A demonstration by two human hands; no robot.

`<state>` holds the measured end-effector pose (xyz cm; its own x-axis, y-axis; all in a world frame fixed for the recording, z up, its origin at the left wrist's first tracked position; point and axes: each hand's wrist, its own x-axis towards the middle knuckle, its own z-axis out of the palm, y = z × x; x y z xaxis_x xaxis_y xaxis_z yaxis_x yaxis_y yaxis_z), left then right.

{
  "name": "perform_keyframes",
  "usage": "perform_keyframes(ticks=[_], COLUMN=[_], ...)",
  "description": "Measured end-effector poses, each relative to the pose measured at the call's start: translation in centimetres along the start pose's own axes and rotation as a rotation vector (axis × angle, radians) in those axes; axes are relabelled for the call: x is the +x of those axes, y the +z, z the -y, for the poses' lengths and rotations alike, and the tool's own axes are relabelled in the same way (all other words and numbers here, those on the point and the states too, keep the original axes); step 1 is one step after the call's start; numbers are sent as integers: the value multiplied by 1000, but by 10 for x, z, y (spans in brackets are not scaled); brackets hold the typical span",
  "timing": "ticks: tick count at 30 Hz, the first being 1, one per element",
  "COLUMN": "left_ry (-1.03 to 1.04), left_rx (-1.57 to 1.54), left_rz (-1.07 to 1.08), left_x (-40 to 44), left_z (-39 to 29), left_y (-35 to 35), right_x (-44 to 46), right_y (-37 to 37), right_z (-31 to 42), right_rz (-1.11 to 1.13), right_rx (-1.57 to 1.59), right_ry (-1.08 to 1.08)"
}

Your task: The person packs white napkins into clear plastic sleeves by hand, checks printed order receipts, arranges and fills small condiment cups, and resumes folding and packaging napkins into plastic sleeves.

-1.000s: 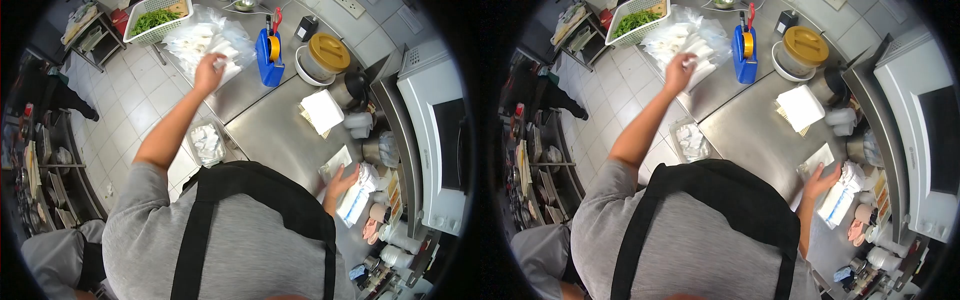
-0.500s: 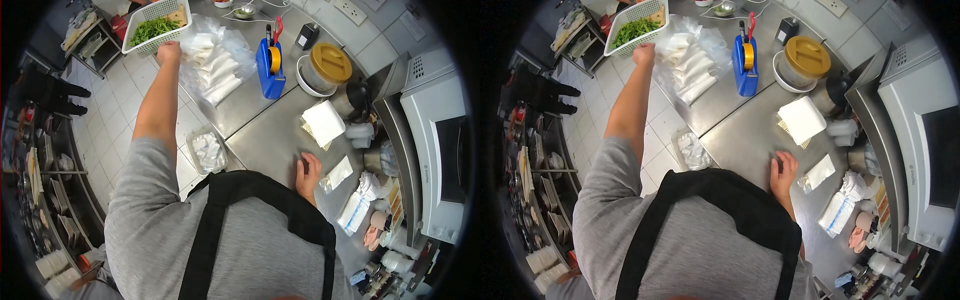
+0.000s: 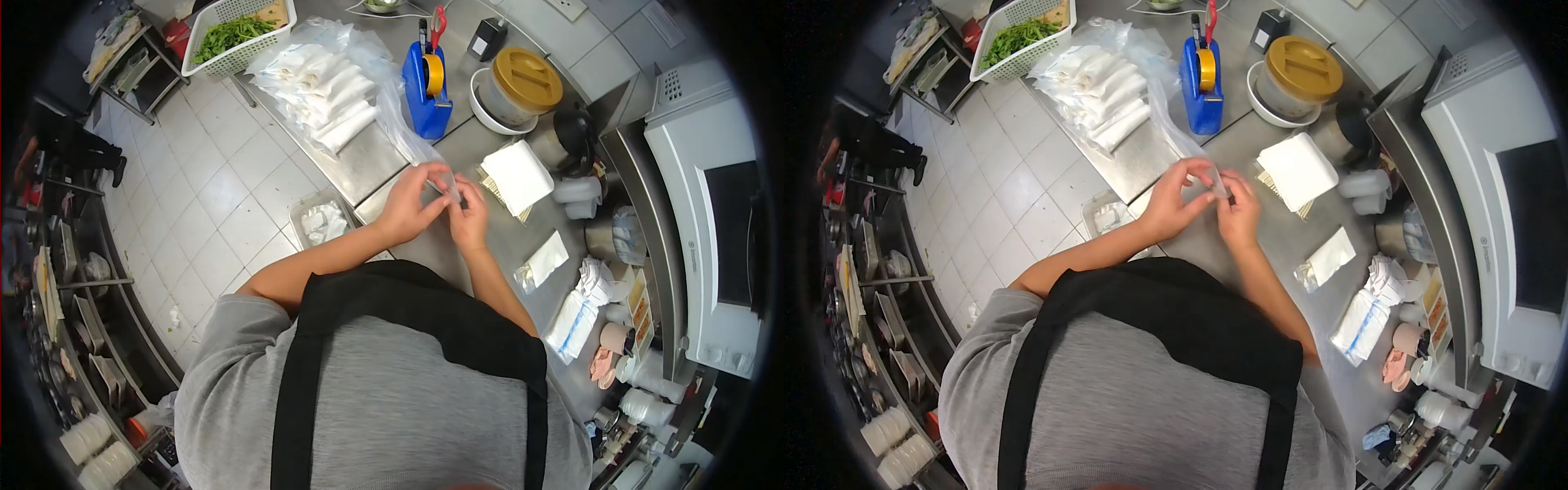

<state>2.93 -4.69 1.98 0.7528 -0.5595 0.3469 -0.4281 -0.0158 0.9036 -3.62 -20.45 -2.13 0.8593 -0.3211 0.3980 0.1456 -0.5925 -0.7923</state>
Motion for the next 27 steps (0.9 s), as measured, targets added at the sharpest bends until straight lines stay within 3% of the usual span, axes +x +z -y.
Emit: perform_keyframes(ticks=[3,6,9,12,15,27], left_ry=[391,276,126,-277,-392,-309], left_rx=[511,469,-55,-456,-539,-516], left_rz=[-44,-129,38,226,115,111], left_x=[2,29,52,51,47,36], left_z=[-4,3,37,42,61,36], left_y=[-23,-43,-57,-56,-53,-76], right_x=[-24,-38,-46,-49,-50,-36], right_y=[-14,-52,-65,-73,-82,-88], right_z=[-9,-2,-2,1,4,2], right_rz=[-6,94,-5,-64,-92,-203], right_rx=[139,186,369,313,246,356], right_ry=[154,236,335,286,361,363])
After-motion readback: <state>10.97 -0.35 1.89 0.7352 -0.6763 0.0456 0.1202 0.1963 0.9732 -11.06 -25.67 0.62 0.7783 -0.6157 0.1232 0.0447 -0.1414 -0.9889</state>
